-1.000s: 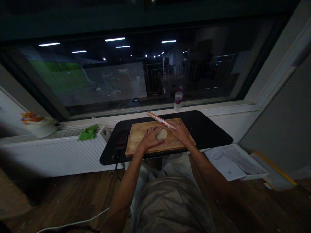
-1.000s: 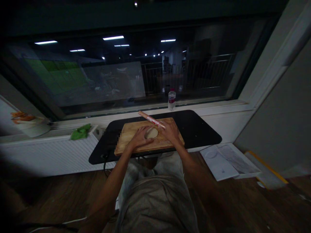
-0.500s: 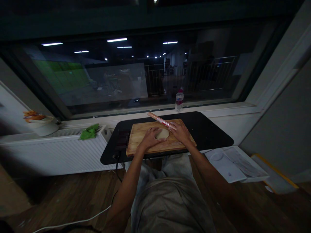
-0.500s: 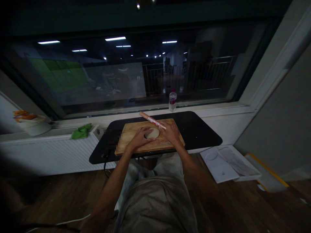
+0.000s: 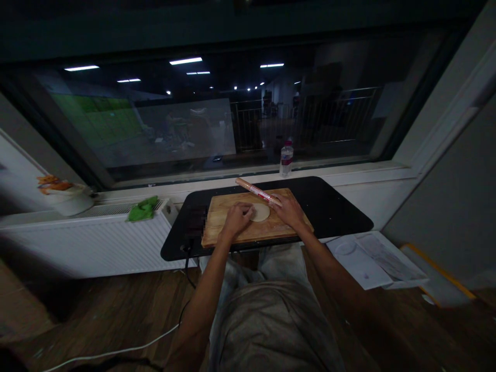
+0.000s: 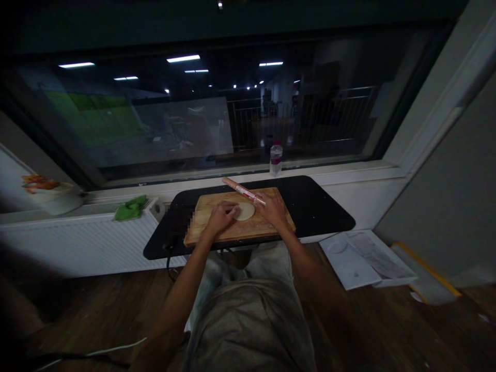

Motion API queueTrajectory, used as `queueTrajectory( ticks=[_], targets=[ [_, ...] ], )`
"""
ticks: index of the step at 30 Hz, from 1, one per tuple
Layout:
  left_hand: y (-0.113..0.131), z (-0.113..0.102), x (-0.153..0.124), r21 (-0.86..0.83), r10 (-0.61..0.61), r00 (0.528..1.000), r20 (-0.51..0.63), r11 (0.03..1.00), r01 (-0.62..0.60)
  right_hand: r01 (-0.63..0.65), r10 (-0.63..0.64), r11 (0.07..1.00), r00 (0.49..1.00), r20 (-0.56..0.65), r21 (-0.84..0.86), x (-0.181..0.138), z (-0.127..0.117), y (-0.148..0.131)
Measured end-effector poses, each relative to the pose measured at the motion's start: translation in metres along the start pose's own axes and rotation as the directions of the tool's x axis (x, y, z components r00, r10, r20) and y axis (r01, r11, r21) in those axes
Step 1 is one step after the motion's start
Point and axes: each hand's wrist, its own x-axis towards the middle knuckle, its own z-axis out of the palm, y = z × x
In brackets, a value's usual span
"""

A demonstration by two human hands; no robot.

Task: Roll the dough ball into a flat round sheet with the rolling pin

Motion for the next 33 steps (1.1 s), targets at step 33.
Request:
queueTrajectory(
  ticks=[33],
  targets=[
    [0.0043,-0.0049,-0.0002,0.032,0.001,0.999,0.049,0.999,-0.002,-0.003,0.004,0.999,1.000,0.022,-0.048,0.0000,0.0001,-0.0009]
  ],
)
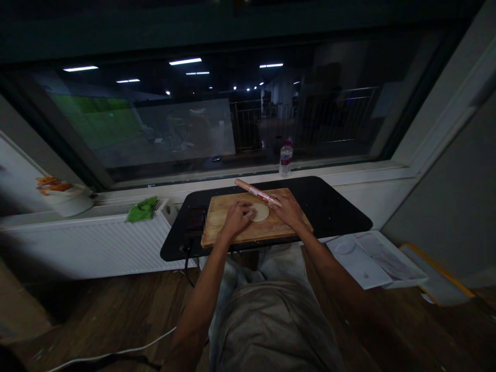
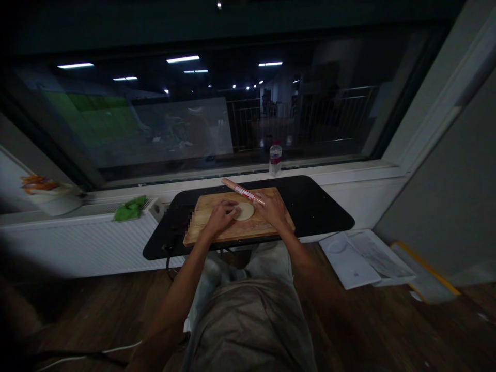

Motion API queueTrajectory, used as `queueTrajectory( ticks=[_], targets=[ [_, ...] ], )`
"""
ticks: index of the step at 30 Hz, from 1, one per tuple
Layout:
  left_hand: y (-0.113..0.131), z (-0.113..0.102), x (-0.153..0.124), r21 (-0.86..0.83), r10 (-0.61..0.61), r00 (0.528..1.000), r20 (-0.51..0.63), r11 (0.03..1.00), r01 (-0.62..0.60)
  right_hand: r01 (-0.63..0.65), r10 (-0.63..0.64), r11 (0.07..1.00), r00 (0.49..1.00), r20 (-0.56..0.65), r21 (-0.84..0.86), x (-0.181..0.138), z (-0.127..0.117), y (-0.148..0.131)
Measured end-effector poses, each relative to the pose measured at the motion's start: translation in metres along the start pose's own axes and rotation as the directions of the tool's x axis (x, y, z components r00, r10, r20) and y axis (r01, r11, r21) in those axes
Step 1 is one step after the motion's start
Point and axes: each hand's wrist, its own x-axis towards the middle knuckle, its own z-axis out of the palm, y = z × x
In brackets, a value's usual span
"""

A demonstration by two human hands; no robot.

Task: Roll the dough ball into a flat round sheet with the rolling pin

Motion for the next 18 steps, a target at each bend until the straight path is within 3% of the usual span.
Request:
queueTrajectory(
  ticks=[9,14,18],
  targets=[
    [-0.0042,0.0043,0.0020,-0.080,-0.051,0.992,-0.118,0.996,0.042,-0.020,0.020,0.999,1.000,0.004,-0.043,-0.0006,-0.0004,-0.0021],
    [-0.0033,0.0022,0.0020,-0.054,-0.159,0.943,-0.294,0.987,0.150,0.015,-0.015,1.000,1.000,0.012,-0.009,-0.0008,-0.0005,-0.0031],
    [-0.0044,0.0033,0.0014,-0.032,-0.214,0.913,-0.348,0.976,0.217,0.020,-0.020,1.000,0.999,0.037,-0.012,-0.0018,-0.0022,-0.0060]
  ],
)
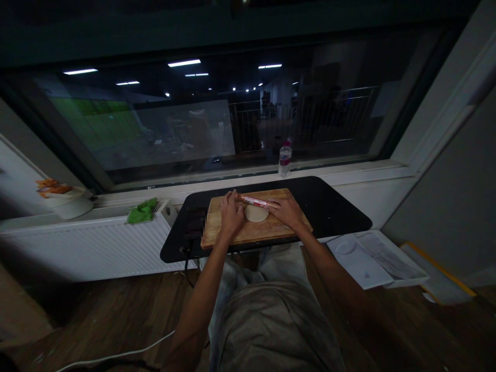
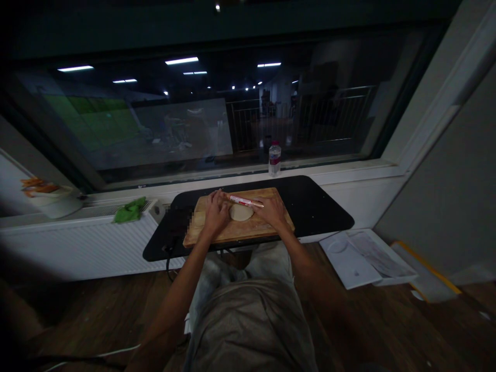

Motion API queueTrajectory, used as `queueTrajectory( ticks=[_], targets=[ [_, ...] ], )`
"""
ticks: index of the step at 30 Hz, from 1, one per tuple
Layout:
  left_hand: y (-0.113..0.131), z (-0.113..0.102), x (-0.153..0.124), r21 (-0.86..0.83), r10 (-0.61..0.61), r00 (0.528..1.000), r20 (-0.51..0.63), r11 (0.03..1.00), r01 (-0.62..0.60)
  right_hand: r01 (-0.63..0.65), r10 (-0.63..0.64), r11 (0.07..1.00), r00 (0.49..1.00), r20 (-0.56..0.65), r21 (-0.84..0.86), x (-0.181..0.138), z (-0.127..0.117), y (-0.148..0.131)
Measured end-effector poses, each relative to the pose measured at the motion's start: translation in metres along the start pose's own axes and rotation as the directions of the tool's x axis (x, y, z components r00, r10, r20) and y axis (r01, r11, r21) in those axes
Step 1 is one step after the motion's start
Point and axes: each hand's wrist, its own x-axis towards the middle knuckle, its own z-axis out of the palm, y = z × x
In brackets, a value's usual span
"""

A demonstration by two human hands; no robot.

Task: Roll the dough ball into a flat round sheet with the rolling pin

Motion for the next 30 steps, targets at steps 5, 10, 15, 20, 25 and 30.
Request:
queueTrajectory(
  ticks=[5,10,15,20,25,30],
  targets=[
    [-0.001,0.004,-0.003,0.060,-0.063,0.996,0.056,0.996,0.060,-0.030,0.030,0.997,1.000,-0.002,-0.066,-0.002,-0.003,-0.003],
    [0.001,0.003,-0.004,0.137,-0.010,0.993,0.119,0.990,-0.006,-0.046,0.048,0.990,0.999,0.012,-0.131,-0.002,-0.004,-0.005],
    [0.006,-0.004,-0.004,0.242,0.024,0.993,0.118,0.969,-0.052,0.030,-0.027,0.983,0.999,0.022,-0.184,-0.002,-0.007,-0.006],
    [0.012,-0.018,-0.003,0.305,0.055,0.985,0.166,0.947,-0.104,0.089,-0.080,0.975,0.995,0.051,-0.206,-0.003,-0.009,-0.007],
    [0.023,-0.030,0.000,0.348,0.057,0.975,0.213,0.928,-0.131,0.021,-0.014,0.974,0.999,0.034,-0.226,-0.002,-0.005,-0.005],
    [0.028,-0.037,0.003,0.375,0.070,0.974,0.214,0.915,-0.148,0.031,-0.019,0.976,0.998,0.059,-0.215,-0.002,-0.003,-0.004]
  ],
)
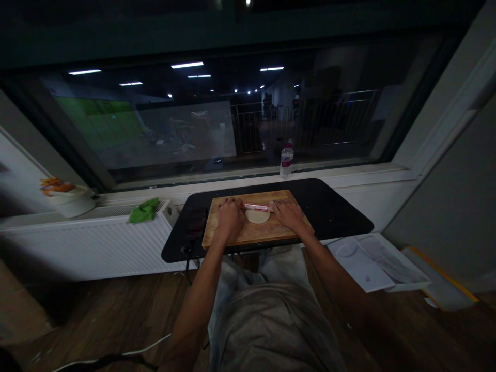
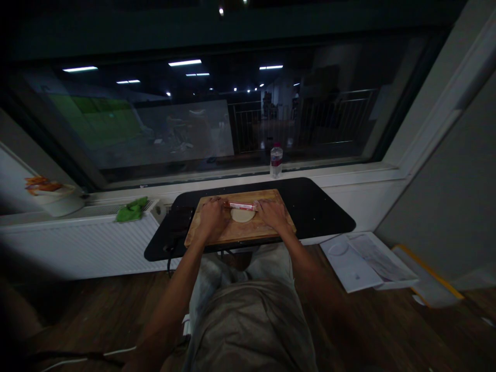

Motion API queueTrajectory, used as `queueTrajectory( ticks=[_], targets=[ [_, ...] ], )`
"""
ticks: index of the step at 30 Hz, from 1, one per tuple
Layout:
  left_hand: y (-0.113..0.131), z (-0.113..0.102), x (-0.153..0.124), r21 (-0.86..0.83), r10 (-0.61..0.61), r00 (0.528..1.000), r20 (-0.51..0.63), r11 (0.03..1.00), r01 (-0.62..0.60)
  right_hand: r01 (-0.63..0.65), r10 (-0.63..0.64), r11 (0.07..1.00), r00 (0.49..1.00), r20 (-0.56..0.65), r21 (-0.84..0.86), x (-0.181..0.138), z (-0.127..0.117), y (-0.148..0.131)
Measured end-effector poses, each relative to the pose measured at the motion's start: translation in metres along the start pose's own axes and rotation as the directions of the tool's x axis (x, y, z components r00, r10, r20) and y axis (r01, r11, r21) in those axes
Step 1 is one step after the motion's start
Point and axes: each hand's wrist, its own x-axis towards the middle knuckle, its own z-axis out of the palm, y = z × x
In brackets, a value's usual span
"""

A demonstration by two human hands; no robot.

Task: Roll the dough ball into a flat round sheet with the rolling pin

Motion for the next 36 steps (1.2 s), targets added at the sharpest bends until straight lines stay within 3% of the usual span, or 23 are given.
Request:
queueTrajectory(
  ticks=[15,30,36],
  targets=[
    [0.006,-0.023,0.000,0.096,-0.033,0.991,0.131,0.995,0.020,-0.050,0.053,0.998,0.996,0.076,-0.044,-0.011,-0.015,-0.014],
    [0.003,-0.037,0.003,0.111,-0.002,0.984,0.181,0.994,-0.018,0.038,-0.038,0.999,0.999,0.008,-0.001,-0.016,-0.011,-0.010],
    [0.002,-0.032,0.006,0.152,-0.015,0.982,0.190,0.988,-0.014,0.094,-0.094,0.996,0.996,-0.001,0.004,-0.017,-0.009,-0.007]
  ],
)
